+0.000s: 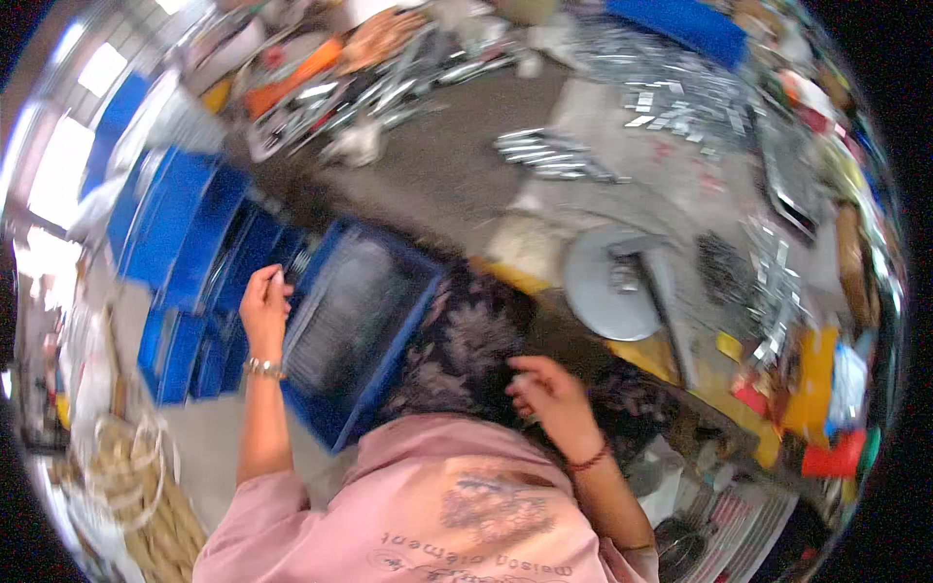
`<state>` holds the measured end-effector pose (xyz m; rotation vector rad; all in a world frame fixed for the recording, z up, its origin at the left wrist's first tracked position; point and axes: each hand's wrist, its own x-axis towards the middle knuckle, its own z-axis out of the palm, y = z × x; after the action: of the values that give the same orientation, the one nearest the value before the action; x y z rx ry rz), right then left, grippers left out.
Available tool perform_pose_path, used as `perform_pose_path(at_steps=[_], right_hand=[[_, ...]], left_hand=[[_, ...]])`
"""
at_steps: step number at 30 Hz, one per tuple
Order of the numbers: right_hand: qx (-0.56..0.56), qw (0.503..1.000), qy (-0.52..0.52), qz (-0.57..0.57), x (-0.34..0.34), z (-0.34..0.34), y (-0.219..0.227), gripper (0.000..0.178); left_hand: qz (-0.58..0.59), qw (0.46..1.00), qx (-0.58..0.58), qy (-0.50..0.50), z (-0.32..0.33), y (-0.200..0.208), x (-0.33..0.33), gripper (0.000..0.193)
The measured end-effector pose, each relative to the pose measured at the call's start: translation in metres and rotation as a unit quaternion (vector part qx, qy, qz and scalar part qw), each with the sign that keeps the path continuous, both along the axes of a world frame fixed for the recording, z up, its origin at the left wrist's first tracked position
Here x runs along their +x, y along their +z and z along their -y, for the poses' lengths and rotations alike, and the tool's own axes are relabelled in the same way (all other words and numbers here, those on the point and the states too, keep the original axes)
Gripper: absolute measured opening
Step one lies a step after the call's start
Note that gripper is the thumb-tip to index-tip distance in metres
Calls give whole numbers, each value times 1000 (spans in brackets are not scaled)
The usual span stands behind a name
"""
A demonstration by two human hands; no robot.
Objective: The person assembles metal fasteners by sliding metal sleeves onto pins and securing them with a hammer on a round metal base. The person then gathers and places the assembled pins into a blue bin and a plastic bag.
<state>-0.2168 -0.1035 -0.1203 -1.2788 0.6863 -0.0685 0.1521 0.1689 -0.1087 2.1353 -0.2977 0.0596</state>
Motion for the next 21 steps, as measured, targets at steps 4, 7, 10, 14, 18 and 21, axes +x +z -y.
perform_pose_path(at_steps=[4,7,10,14,18,21], right_hand=[[-64,998,-6,22,-3,-7,-4,29],[-101,995,-19,11,-12,-4,6,29],[-127,991,-41,-1,-27,-3,26,30],[-131,990,-44,-10,-36,0,44,31],[-172,984,-43,7,-52,3,58,30],[-219,975,-24,8,-59,9,86,32]], left_hand=[[71,965,-106,-231,120,54,-45,17],[131,913,-81,-379,200,86,-76,19],[177,876,-47,-446,270,99,-93,18],[270,848,79,-448,326,86,-85,14],[279,826,136,-471,347,87,-87,15],[222,824,155,-497,342,91,-83,20]])
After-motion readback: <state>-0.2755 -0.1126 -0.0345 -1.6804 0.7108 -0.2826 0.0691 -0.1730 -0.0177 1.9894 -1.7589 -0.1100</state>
